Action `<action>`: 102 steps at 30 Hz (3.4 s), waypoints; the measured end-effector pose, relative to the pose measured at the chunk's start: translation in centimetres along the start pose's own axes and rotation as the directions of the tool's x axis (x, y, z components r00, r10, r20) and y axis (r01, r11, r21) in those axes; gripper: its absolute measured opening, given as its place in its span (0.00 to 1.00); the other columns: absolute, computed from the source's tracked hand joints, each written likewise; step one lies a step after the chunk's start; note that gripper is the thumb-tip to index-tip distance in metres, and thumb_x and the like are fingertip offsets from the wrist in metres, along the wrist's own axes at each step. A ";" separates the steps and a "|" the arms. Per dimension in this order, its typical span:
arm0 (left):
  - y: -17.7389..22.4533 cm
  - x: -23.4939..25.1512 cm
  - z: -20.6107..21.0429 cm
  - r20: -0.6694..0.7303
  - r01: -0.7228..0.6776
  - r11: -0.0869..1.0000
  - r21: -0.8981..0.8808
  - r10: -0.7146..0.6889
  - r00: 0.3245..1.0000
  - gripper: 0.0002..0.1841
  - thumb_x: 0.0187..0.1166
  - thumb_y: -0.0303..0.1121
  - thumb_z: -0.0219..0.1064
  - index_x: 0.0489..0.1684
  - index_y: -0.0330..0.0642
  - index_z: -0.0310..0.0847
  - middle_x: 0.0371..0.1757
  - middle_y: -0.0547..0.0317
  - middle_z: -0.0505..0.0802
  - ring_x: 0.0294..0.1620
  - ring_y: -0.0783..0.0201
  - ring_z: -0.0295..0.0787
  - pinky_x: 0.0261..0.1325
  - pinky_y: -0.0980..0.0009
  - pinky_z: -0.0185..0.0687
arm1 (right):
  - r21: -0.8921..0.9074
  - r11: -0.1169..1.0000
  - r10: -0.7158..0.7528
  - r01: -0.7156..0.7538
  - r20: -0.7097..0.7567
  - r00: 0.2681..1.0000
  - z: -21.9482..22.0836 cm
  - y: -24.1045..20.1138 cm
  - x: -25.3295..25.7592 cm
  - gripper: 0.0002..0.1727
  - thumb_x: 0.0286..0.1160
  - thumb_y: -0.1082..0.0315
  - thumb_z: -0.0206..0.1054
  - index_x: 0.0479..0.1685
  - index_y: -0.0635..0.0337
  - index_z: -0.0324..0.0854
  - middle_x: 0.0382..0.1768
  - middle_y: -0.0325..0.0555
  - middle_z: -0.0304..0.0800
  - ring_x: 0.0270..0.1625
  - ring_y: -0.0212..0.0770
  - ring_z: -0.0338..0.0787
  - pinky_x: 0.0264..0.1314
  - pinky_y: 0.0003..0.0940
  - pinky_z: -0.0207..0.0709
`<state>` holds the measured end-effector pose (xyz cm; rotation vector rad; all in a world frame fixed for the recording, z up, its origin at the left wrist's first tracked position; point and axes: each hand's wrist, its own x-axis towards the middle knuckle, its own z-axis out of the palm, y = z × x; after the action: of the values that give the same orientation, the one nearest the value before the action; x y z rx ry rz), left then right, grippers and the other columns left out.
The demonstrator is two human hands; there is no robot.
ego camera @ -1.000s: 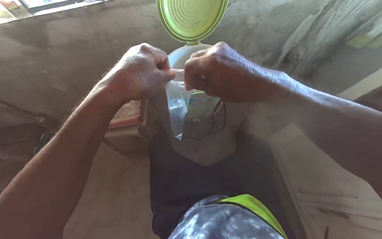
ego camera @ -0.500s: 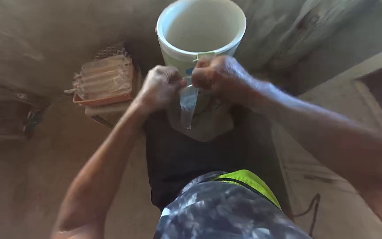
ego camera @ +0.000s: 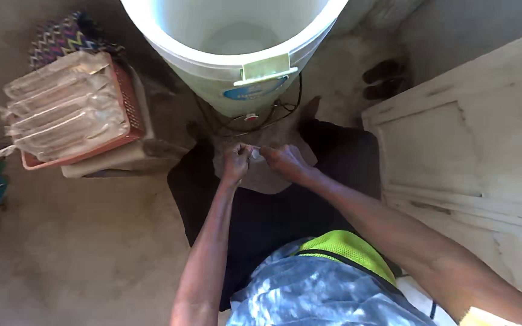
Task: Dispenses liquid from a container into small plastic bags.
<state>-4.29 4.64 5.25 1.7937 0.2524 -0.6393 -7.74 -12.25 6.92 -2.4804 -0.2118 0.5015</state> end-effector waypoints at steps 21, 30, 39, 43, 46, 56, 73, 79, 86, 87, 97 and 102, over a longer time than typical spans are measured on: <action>0.9 9.4 2.3 -0.114 0.064 0.850 -0.523 -0.144 0.983 0.11 0.84 0.17 0.52 0.41 0.43 0.76 0.27 0.67 0.85 0.22 0.73 0.79 0.29 0.77 0.80 | -0.165 0.973 -0.187 0.163 -0.144 0.972 -0.6 8.8 11.1 0.15 0.83 0.70 0.59 0.56 0.49 0.90 0.44 0.60 0.93 0.38 0.64 0.94 0.35 0.60 0.84; -0.1 8.7 1.5 -0.179 -0.038 0.902 -0.431 -0.044 0.983 0.10 0.82 0.18 0.57 0.37 0.46 0.77 0.25 0.70 0.85 0.20 0.75 0.78 0.26 0.79 0.80 | -0.017 0.987 -0.160 0.162 -0.294 0.942 -4.6 3.4 6.5 0.12 0.78 0.78 0.63 0.52 0.64 0.90 0.43 0.67 0.93 0.37 0.69 0.93 0.39 0.62 0.84; 3.3 5.8 2.4 -0.305 -0.032 0.927 -0.375 -0.090 0.948 0.07 0.82 0.22 0.64 0.37 0.47 0.79 0.23 0.72 0.83 0.20 0.78 0.78 0.26 0.82 0.80 | 0.026 0.988 -0.137 0.154 -0.331 0.934 -2.9 3.6 6.8 0.10 0.74 0.77 0.67 0.49 0.68 0.89 0.43 0.68 0.91 0.41 0.69 0.93 0.42 0.63 0.85; 4.4 5.6 3.2 -0.361 -0.071 0.929 -0.363 -0.071 0.930 0.07 0.79 0.19 0.66 0.37 0.43 0.78 0.24 0.68 0.83 0.19 0.77 0.78 0.25 0.81 0.80 | 0.179 0.980 -0.023 0.081 -0.304 0.952 -2.5 3.3 7.0 0.12 0.76 0.77 0.66 0.54 0.70 0.87 0.52 0.70 0.91 0.53 0.71 0.92 0.58 0.66 0.81; 4.6 6.0 3.4 -0.379 -0.089 0.925 -0.369 -0.063 0.923 0.06 0.79 0.18 0.65 0.39 0.40 0.77 0.26 0.64 0.84 0.19 0.74 0.78 0.24 0.79 0.80 | 0.333 0.935 0.066 0.120 -0.496 0.866 0.4 3.7 8.2 0.10 0.76 0.78 0.65 0.49 0.71 0.88 0.46 0.65 0.93 0.51 0.62 0.94 0.58 0.58 0.84; 6.6 6.0 3.2 -0.352 -0.010 0.926 -0.378 -0.133 0.926 0.06 0.80 0.17 0.63 0.39 0.39 0.76 0.23 0.63 0.82 0.15 0.76 0.75 0.19 0.82 0.77 | 0.308 0.918 -0.049 0.249 -0.535 0.844 1.5 3.2 8.5 0.14 0.72 0.73 0.70 0.54 0.68 0.87 0.53 0.65 0.89 0.46 0.58 0.94 0.49 0.53 0.89; 6.5 5.8 2.0 -0.261 0.079 0.926 -0.368 -0.185 0.947 0.07 0.77 0.15 0.63 0.38 0.39 0.77 0.21 0.63 0.82 0.17 0.72 0.78 0.22 0.79 0.79 | 0.019 0.991 -0.078 0.135 -0.731 0.677 3.6 1.7 9.5 0.06 0.68 0.80 0.69 0.41 0.71 0.88 0.40 0.64 0.92 0.37 0.61 0.95 0.37 0.52 0.88; 6.2 5.9 2.0 -0.257 0.074 0.934 -0.350 -0.172 0.951 0.07 0.77 0.15 0.63 0.39 0.39 0.78 0.22 0.63 0.82 0.17 0.73 0.78 0.23 0.79 0.80 | 0.013 0.995 -0.059 0.103 -0.744 0.665 3.8 1.6 9.7 0.06 0.65 0.81 0.71 0.39 0.72 0.87 0.39 0.64 0.92 0.38 0.61 0.95 0.37 0.51 0.88; 6.3 6.1 1.9 -0.260 0.078 0.948 -0.309 -0.163 0.952 0.05 0.78 0.17 0.64 0.39 0.38 0.76 0.21 0.63 0.81 0.16 0.73 0.77 0.23 0.79 0.80 | 0.029 0.996 -0.035 0.078 -0.703 0.710 3.7 1.8 9.6 0.05 0.74 0.78 0.67 0.40 0.72 0.87 0.38 0.64 0.91 0.34 0.61 0.94 0.33 0.51 0.88; 6.3 6.1 1.8 -0.257 0.068 0.952 -0.297 -0.148 0.955 0.05 0.78 0.18 0.65 0.39 0.37 0.77 0.22 0.63 0.82 0.17 0.73 0.78 0.23 0.79 0.80 | 0.043 0.996 -0.032 0.080 -0.665 0.746 3.4 2.0 9.5 0.07 0.77 0.75 0.66 0.44 0.73 0.86 0.41 0.65 0.91 0.35 0.62 0.94 0.34 0.53 0.88; 3.9 6.6 1.3 -0.270 0.024 0.981 -0.190 -0.076 0.960 0.04 0.84 0.26 0.63 0.38 0.37 0.80 0.22 0.65 0.81 0.16 0.75 0.75 0.23 0.79 0.78 | 0.168 0.975 0.181 -0.147 -0.208 0.961 -0.9 7.6 3.0 0.19 0.82 0.74 0.63 0.69 0.68 0.79 0.67 0.68 0.82 0.57 0.68 0.90 0.60 0.63 0.83; 1.5 6.7 1.0 -0.269 0.110 0.991 -0.073 -0.126 0.955 0.07 0.87 0.29 0.60 0.47 0.36 0.81 0.25 0.64 0.79 0.18 0.73 0.74 0.25 0.77 0.78 | 0.180 0.966 0.212 -0.185 -0.142 0.967 -0.5 9.4 0.5 0.14 0.84 0.72 0.62 0.62 0.67 0.83 0.61 0.67 0.86 0.57 0.67 0.91 0.61 0.64 0.83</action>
<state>1.65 2.28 2.65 1.8192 0.5630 -0.4609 -6.75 -20.01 1.68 -2.3748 0.1408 0.3816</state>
